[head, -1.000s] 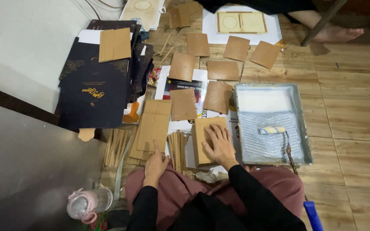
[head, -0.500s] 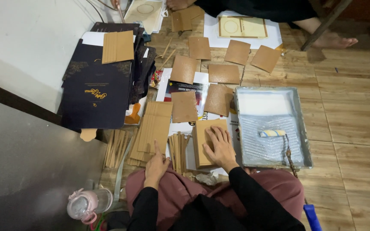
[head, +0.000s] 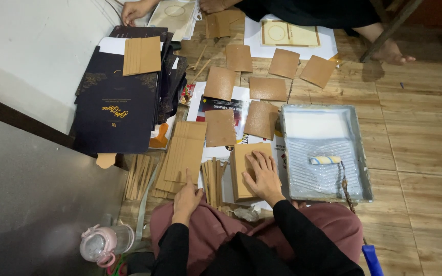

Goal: The person is sitting on the floor, picking up scattered cardboard pieces of various sizes and stacking them into organized piles.

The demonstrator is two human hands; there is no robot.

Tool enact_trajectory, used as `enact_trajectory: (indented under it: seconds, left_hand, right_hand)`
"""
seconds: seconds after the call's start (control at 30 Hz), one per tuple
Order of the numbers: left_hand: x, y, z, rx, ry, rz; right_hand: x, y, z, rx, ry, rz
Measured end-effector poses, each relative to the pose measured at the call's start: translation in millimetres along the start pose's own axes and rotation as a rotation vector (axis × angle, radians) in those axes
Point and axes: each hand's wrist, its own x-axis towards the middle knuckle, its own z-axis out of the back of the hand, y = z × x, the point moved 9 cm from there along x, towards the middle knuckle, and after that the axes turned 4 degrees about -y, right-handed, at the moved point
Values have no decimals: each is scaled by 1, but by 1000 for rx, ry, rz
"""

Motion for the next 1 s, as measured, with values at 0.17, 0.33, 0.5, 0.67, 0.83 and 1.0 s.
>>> enact_trajectory:
  seconds: [0.17,0.33,0.5,0.67,0.83,1.0]
  left_hand:
    - [4,5,-4,25,-7,2]
    - [2,4,-3,17,13,0]
    - [2,3,-3,27,12,3]
    - [-2,-1,1,28,14,-3]
    - [-4,-2,2,22,14,-4]
    - [-5,-4,5,19,15,-12]
  right_hand:
    - [0,-1,-1,-8,-3,-1]
    - [0,-2,-3,-1,6,-5]
    - [0,-1,-2,-12,4,-10]
    - [0,-1,-2,-4,9,-11]
    - [0,0,0,2,-3,-5]
    - [0,1,1,-20,4,-1]
